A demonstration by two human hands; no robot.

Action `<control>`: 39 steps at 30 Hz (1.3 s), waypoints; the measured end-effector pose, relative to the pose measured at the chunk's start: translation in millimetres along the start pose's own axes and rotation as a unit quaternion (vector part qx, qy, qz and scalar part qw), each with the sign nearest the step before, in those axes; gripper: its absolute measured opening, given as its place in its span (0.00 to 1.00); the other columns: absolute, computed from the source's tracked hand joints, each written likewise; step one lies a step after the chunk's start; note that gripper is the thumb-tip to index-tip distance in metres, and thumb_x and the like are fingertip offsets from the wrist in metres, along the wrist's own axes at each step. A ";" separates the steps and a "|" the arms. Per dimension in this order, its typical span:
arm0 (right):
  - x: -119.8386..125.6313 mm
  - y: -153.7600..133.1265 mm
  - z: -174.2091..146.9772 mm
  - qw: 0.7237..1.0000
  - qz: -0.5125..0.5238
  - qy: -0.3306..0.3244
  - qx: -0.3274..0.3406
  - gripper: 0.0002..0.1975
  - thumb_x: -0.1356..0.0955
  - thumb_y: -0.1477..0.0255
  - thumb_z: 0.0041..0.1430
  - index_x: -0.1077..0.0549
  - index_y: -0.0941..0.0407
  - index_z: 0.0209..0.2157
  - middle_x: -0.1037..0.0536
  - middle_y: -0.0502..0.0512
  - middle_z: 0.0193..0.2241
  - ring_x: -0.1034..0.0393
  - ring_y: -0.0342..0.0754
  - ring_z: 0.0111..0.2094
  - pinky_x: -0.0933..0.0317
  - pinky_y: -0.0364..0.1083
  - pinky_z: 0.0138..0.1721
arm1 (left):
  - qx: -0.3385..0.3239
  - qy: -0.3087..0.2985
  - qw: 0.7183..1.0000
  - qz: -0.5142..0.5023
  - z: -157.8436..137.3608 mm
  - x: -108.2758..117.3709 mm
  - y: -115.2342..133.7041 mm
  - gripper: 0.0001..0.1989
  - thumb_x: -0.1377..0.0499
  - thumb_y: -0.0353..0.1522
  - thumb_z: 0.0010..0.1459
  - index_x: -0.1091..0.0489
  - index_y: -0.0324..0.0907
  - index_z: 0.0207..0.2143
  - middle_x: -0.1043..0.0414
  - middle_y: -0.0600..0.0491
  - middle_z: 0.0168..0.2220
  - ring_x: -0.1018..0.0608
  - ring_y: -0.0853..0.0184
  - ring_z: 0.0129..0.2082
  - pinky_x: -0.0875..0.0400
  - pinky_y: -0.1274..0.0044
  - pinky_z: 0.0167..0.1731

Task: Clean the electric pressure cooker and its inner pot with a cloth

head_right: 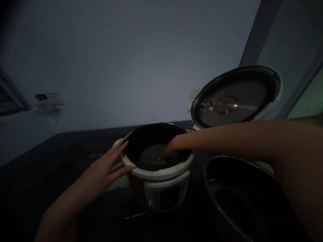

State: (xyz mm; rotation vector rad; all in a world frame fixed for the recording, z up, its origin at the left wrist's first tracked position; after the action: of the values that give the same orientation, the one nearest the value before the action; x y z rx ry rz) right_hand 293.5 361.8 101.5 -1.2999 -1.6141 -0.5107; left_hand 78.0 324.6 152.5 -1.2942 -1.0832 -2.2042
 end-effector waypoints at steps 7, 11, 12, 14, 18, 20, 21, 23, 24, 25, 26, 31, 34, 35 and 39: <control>66.0 -17.6 -32.0 0.990 -0.132 0.056 -0.012 0.06 0.29 0.82 0.46 0.28 0.58 0.23 0.31 0.48 0.21 0.37 0.44 0.27 0.44 0.46 0.34 | -0.013 0.013 1.000 -0.012 -0.7 -1.5 0.2 0.40 0.45 0.50 0.60 0.49 0.39 0.68 0.54 0.40 0.70 0.47 0.53 0.69 0.46 0.57 0.64; 91.2 -35.6 -77.7 0.982 -0.104 0.153 0.032 0.03 0.31 0.79 0.54 0.30 0.59 0.28 0.31 0.49 0.27 0.39 0.41 0.29 0.44 0.43 0.34 | -0.030 0.033 0.999 -0.020 0.7 -2.5 -1.8 0.38 0.44 0.48 0.61 0.48 0.42 0.68 0.57 0.39 0.70 0.48 0.52 0.69 0.46 0.55 0.63; 91.6 -40.7 -92.1 0.979 -0.076 0.179 0.053 0.03 0.32 0.77 0.56 0.29 0.59 0.29 0.30 0.50 0.29 0.38 0.41 0.31 0.43 0.42 0.34 | -0.034 0.037 0.999 -0.018 1.7 -2.3 -2.4 0.38 0.44 0.48 0.60 0.48 0.42 0.67 0.57 0.39 0.70 0.48 0.52 0.69 0.46 0.55 0.63; 87.5 -52.7 -122.3 0.964 0.029 0.234 0.120 0.06 0.31 0.71 0.58 0.28 0.59 0.31 0.29 0.51 0.32 0.35 0.42 0.34 0.41 0.43 0.37 | -0.044 0.048 0.998 -0.004 3.1 0.3 -0.9 0.38 0.42 0.47 0.59 0.46 0.41 0.66 0.57 0.38 0.70 0.50 0.51 0.69 0.49 0.53 0.63; 66.4 -68.9 -168.5 0.916 0.185 0.312 0.171 0.08 0.30 0.66 0.58 0.25 0.57 0.34 0.26 0.52 0.37 0.32 0.46 0.41 0.38 0.45 0.43 | -0.077 0.085 0.993 -0.027 -6.7 16.6 22.5 0.35 0.41 0.45 0.57 0.40 0.40 0.64 0.47 0.41 0.68 0.47 0.51 0.69 0.55 0.52 0.65; 55.8 -77.2 -179.9 0.900 0.205 0.338 0.181 0.07 0.29 0.67 0.58 0.24 0.57 0.32 0.26 0.51 0.36 0.32 0.45 0.40 0.38 0.45 0.43 | -0.085 0.095 0.987 -0.094 -18.8 23.9 41.9 0.29 0.45 0.44 0.61 0.37 0.45 0.62 0.38 0.47 0.65 0.36 0.56 0.65 0.44 0.57 0.64; 51.5 -81.4 -183.0 0.893 0.209 0.351 0.187 0.07 0.28 0.68 0.58 0.24 0.57 0.32 0.26 0.51 0.35 0.32 0.44 0.38 0.38 0.45 0.42 | -0.089 0.095 0.983 -0.128 -25.3 25.1 52.4 0.26 0.46 0.44 0.62 0.35 0.49 0.61 0.34 0.50 0.62 0.31 0.58 0.62 0.38 0.59 0.62; 44.8 -89.3 -185.5 0.878 0.216 0.379 0.198 0.06 0.28 0.69 0.58 0.23 0.57 0.31 0.27 0.50 0.32 0.33 0.44 0.36 0.39 0.44 0.39 | -0.107 0.094 0.974 -0.178 -36.4 21.9 73.7 0.22 0.47 0.45 0.64 0.32 0.53 0.58 0.29 0.54 0.59 0.27 0.60 0.59 0.34 0.62 0.59; 42.1 -93.3 -185.7 0.869 0.218 0.394 0.204 0.06 0.28 0.70 0.58 0.23 0.58 0.31 0.27 0.50 0.31 0.33 0.43 0.36 0.39 0.43 0.38 | -0.115 0.095 0.968 -0.199 -40.3 17.8 82.9 0.23 0.46 0.46 0.63 0.32 0.53 0.59 0.30 0.54 0.60 0.28 0.60 0.60 0.34 0.63 0.60; 39.8 -97.7 -185.9 0.860 0.217 0.409 0.214 0.06 0.28 0.70 0.58 0.24 0.58 0.30 0.28 0.50 0.31 0.34 0.43 0.35 0.40 0.43 0.37 | -0.120 0.096 0.963 -0.220 -42.6 12.4 90.8 0.25 0.46 0.47 0.63 0.35 0.53 0.61 0.33 0.54 0.62 0.31 0.59 0.62 0.35 0.63 0.61; 37.6 -102.2 -186.1 0.851 0.214 0.424 0.224 0.06 0.28 0.70 0.58 0.24 0.58 0.29 0.29 0.49 0.30 0.34 0.43 0.35 0.40 0.43 0.37 | -0.119 0.094 0.958 -0.241 -43.5 6.0 97.1 0.29 0.45 0.48 0.62 0.39 0.52 0.64 0.37 0.54 0.64 0.34 0.58 0.64 0.36 0.62 0.61; 27.8 -121.1 -189.3 0.842 0.165 0.446 0.254 0.03 0.30 0.74 0.59 0.25 0.58 0.36 0.30 0.55 0.41 0.34 0.45 0.45 0.37 0.45 0.47 | -0.057 0.095 0.942 -0.316 -35.8 -17.8 112.8 0.39 0.43 0.54 0.57 0.45 0.51 0.66 0.39 0.52 0.66 0.34 0.53 0.64 0.33 0.62 0.60; 25.3 -123.9 -197.0 0.848 0.127 0.447 0.256 0.10 0.34 0.79 0.60 0.27 0.58 0.44 0.31 0.59 0.49 0.38 0.49 0.54 0.41 0.50 0.57 | -0.016 0.129 0.930 -0.343 -26.7 -20.0 112.1 0.34 0.43 0.53 0.57 0.39 0.51 0.63 0.36 0.53 0.64 0.35 0.52 0.64 0.36 0.60 0.62; 25.0 -122.0 -200.3 0.850 0.118 0.449 0.248 0.11 0.34 0.79 0.60 0.28 0.58 0.45 0.31 0.60 0.50 0.38 0.49 0.55 0.42 0.51 0.58 | 0.004 0.139 0.921 -0.363 -22.6 -21.4 109.5 0.33 0.42 0.52 0.57 0.36 0.50 0.61 0.35 0.52 0.63 0.34 0.52 0.64 0.38 0.59 0.62; 21.9 -105.8 -217.0 0.855 0.107 0.457 0.219 0.15 0.34 0.78 0.62 0.30 0.59 0.51 0.30 0.62 0.51 0.37 0.50 0.55 0.40 0.52 0.57 | 0.103 0.147 0.824 -0.537 -4.0 -33.3 101.0 0.29 0.34 0.43 0.53 0.30 0.43 0.55 0.28 0.46 0.57 0.31 0.49 0.61 0.36 0.58 0.61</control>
State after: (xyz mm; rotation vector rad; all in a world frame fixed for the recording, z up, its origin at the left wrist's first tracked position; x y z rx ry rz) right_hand 288.3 164.6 242.3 -0.6843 -0.7037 -0.4753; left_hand 157.0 254.7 166.6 -0.1351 -2.1712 -2.7093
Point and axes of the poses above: each hand's wrist, its own z-axis towards the middle knuckle, its own x-axis out of the back of the hand, y = z × x, the point moved 6 cm from there along z, towards the middle knuckle
